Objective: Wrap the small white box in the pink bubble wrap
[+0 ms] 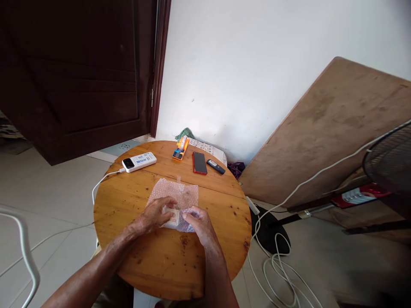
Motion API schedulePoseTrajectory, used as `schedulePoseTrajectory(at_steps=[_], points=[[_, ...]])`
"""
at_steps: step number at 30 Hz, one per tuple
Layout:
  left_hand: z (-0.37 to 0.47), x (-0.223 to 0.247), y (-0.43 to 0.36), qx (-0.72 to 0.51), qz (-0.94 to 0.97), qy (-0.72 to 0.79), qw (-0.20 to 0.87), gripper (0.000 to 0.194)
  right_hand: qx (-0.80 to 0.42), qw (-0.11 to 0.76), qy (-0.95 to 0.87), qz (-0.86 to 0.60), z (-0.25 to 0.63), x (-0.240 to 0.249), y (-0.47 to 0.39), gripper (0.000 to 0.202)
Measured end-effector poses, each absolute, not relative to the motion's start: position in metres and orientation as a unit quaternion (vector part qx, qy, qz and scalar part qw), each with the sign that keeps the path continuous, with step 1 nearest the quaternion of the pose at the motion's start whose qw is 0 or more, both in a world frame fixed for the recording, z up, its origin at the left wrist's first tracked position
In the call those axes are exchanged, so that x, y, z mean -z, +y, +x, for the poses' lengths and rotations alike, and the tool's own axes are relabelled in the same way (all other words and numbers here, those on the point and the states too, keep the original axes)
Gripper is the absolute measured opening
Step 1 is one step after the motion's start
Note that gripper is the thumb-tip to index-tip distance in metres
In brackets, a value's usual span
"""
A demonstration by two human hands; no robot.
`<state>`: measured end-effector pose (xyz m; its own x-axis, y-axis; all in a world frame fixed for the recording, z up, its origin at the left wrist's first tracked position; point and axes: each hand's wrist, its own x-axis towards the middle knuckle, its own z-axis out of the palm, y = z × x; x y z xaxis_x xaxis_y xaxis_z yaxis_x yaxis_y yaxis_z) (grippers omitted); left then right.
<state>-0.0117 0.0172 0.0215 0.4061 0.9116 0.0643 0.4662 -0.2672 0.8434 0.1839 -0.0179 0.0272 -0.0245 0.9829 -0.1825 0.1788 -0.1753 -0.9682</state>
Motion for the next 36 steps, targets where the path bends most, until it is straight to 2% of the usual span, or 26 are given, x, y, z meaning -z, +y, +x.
schedulePoseTrajectory(at_steps=[3,9,12,14,17,21,28,31,36], points=[[-0.014,-0.021,0.018,-0.284,0.75,0.448,0.394,0.039,-0.503,0.37,-0.527,-0.577,0.192,-0.026,-0.019,0.021],[-0.016,-0.021,0.021,-0.257,0.76,0.447,0.395,0.038,-0.374,0.322,-0.595,-0.634,0.2,-0.021,-0.018,0.019],[-0.015,-0.023,0.022,-0.246,0.769,0.45,0.382,0.037,-0.241,0.365,-0.612,-0.659,0.193,-0.029,-0.023,0.007],[-0.015,-0.023,0.023,-0.239,0.777,0.447,0.373,0.036,-0.127,0.404,-0.64,-0.641,0.185,-0.042,-0.03,0.008],[-0.014,-0.023,0.024,-0.237,0.786,0.442,0.361,0.035,-0.037,0.359,-0.743,-0.563,0.168,-0.06,-0.042,0.015],[-0.014,-0.02,0.028,-0.237,0.797,0.436,0.345,0.032,-0.058,0.246,-0.815,-0.522,0.152,-0.062,-0.051,0.012],[-0.041,-0.026,0.022,-0.25,0.765,0.48,0.349,0.041,-0.062,0.219,-0.808,-0.544,0.151,-0.049,-0.055,0.019],[-0.049,-0.031,0.02,-0.232,0.746,0.529,0.332,0.039,-0.038,0.176,-0.826,-0.534,0.15,-0.057,-0.053,0.029],[-0.042,-0.03,0.018,-0.175,0.743,0.598,0.246,0.035,0.01,0.086,-0.845,-0.528,0.145,-0.067,-0.05,0.042]])
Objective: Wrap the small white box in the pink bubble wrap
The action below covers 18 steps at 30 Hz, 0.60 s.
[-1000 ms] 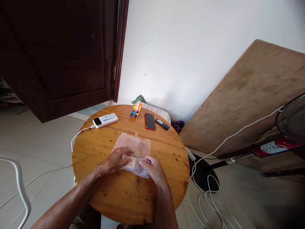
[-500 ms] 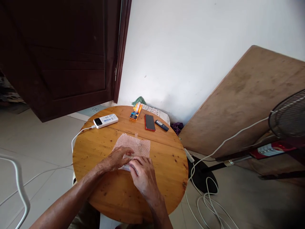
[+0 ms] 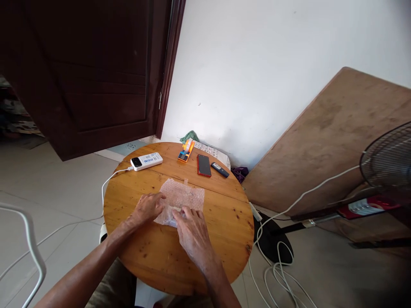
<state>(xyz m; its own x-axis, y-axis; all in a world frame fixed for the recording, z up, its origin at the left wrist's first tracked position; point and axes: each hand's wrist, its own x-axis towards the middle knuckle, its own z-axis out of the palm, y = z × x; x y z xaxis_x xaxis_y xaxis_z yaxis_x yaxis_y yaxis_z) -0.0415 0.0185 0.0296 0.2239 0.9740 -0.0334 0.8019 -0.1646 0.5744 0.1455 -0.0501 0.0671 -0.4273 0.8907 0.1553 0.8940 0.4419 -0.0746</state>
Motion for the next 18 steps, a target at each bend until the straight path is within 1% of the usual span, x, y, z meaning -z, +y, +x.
schedulePoseTrajectory(at_steps=[3,5,7,10,12,15,18], points=[[-0.042,-0.028,0.011,-0.172,0.741,0.614,0.208,0.034,0.032,0.059,-0.854,-0.516,0.144,-0.07,-0.051,0.05],[-0.047,-0.028,0.003,-0.166,0.731,0.637,0.18,0.029,0.042,0.044,-0.864,-0.501,0.142,-0.073,-0.05,0.057],[-0.054,-0.032,-0.006,-0.147,0.714,0.663,0.172,0.023,0.049,0.02,-0.875,-0.482,0.14,-0.076,-0.048,0.056],[-0.061,-0.039,-0.016,-0.108,0.677,0.698,0.205,0.019,0.063,-0.023,-0.885,-0.46,0.137,-0.08,-0.043,0.044],[-0.062,-0.043,-0.017,-0.107,0.663,0.7,0.241,0.019,0.066,-0.042,-0.888,-0.452,0.136,-0.081,-0.039,0.039],[-0.061,-0.041,-0.013,-0.14,0.65,0.69,0.286,0.022,0.058,-0.045,-0.893,-0.443,0.137,-0.081,-0.037,0.041],[-0.059,-0.03,-0.005,-0.204,0.626,0.666,0.35,0.018,0.054,-0.044,-0.896,-0.439,0.14,-0.082,-0.036,0.044]])
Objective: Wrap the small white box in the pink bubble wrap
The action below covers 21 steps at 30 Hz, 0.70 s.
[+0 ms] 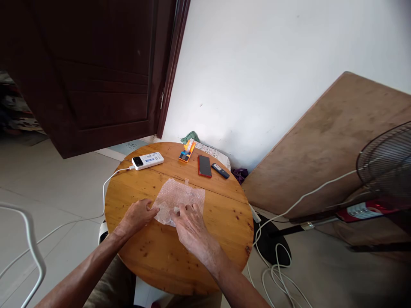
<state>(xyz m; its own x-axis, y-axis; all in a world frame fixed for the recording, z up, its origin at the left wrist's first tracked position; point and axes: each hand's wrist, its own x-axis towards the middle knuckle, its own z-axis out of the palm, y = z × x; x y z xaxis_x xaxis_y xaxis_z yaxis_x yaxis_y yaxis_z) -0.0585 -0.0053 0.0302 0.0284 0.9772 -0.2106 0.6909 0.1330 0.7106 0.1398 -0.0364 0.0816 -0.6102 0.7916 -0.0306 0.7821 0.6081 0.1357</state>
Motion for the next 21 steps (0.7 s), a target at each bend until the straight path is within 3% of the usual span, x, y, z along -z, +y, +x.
schedulePoseTrajectory(at_steps=[2,6,9,14,18,21], points=[[-0.056,-0.022,-0.003,-0.242,0.6,0.644,0.408,0.016,-0.053,0.053,0.895,0.44,0.141,-0.083,-0.036,0.043],[-0.045,-0.016,-0.005,-0.327,0.503,0.591,0.54,0.036,-0.058,0.054,0.896,0.437,0.141,-0.083,-0.035,0.043],[-0.029,-0.018,-0.007,-0.375,0.487,0.555,0.561,0.037,-0.059,0.033,0.892,0.448,0.14,-0.081,-0.035,0.042],[-0.005,-0.026,-0.009,-0.367,0.565,0.564,0.478,0.027,-0.025,-0.009,0.866,0.499,0.139,-0.079,-0.032,0.049],[0.005,-0.04,-0.016,-0.269,0.675,0.604,0.327,0.017,0.021,-0.023,0.848,0.529,0.144,-0.075,-0.03,0.063],[0.004,-0.049,-0.02,-0.213,0.737,0.579,0.275,0.012,0.067,-0.036,0.842,0.534,0.153,-0.074,-0.032,0.067]])
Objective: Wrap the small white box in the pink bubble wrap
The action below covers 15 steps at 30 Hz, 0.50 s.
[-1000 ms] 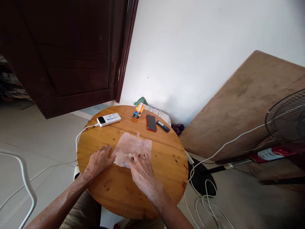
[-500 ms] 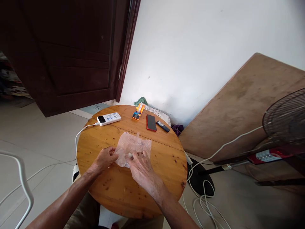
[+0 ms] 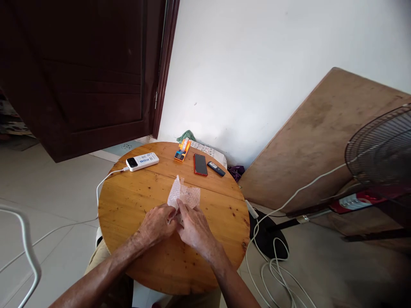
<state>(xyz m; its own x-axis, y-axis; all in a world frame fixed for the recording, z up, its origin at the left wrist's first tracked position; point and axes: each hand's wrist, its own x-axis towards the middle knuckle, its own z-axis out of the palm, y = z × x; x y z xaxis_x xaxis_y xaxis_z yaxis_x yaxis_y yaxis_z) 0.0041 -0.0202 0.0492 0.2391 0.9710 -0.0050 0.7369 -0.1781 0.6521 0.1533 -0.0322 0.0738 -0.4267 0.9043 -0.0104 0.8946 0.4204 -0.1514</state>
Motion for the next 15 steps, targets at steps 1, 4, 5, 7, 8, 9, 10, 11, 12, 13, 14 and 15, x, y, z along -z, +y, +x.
schedulePoseTrajectory(at_steps=[1,4,5,7,8,9,10,11,12,13,14,15], points=[[0.002,-0.051,-0.021,-0.205,0.754,0.562,0.27,0.01,-0.083,0.044,-0.841,-0.533,0.156,-0.074,-0.033,0.066],[-0.004,-0.051,-0.02,-0.187,0.79,0.519,0.267,0.018,-0.123,0.065,-0.836,-0.53,0.163,-0.076,-0.036,0.065],[-0.005,-0.05,-0.019,-0.179,0.799,0.509,0.265,0.021,-0.132,0.071,-0.834,-0.531,0.164,-0.077,-0.037,0.065],[-0.006,-0.048,-0.019,-0.167,0.815,0.496,0.248,0.025,-0.147,0.089,-0.828,-0.534,0.166,-0.078,-0.038,0.064],[-0.006,-0.047,-0.019,-0.164,0.822,0.494,0.23,0.025,-0.156,0.099,-0.824,-0.536,0.167,-0.077,-0.039,0.063],[-0.005,-0.046,-0.019,-0.163,0.828,0.494,0.208,0.024,-0.162,0.112,-0.818,-0.54,0.169,-0.076,-0.04,0.061],[-0.004,-0.045,-0.02,-0.168,0.834,0.493,0.182,0.021,-0.166,0.127,-0.811,-0.547,0.171,-0.075,-0.041,0.058],[-0.004,-0.043,-0.021,-0.178,0.839,0.49,0.156,0.019,-0.165,0.143,-0.801,-0.557,0.174,-0.072,-0.042,0.054],[-0.003,-0.04,-0.021,-0.193,0.844,0.483,0.133,0.017,-0.16,0.159,-0.79,-0.57,0.177,-0.069,-0.043,0.05],[-0.004,-0.038,-0.021,-0.212,0.848,0.472,0.113,0.016,-0.151,0.176,-0.777,-0.585,0.181,-0.065,-0.045,0.047],[-0.004,-0.035,-0.021,-0.231,0.852,0.458,0.099,0.015,-0.14,0.193,-0.763,-0.601,0.185,-0.061,-0.046,0.043],[-0.005,-0.032,-0.021,-0.248,0.856,0.445,0.091,0.015,-0.13,0.209,-0.75,-0.615,0.189,-0.056,-0.048,0.041]])
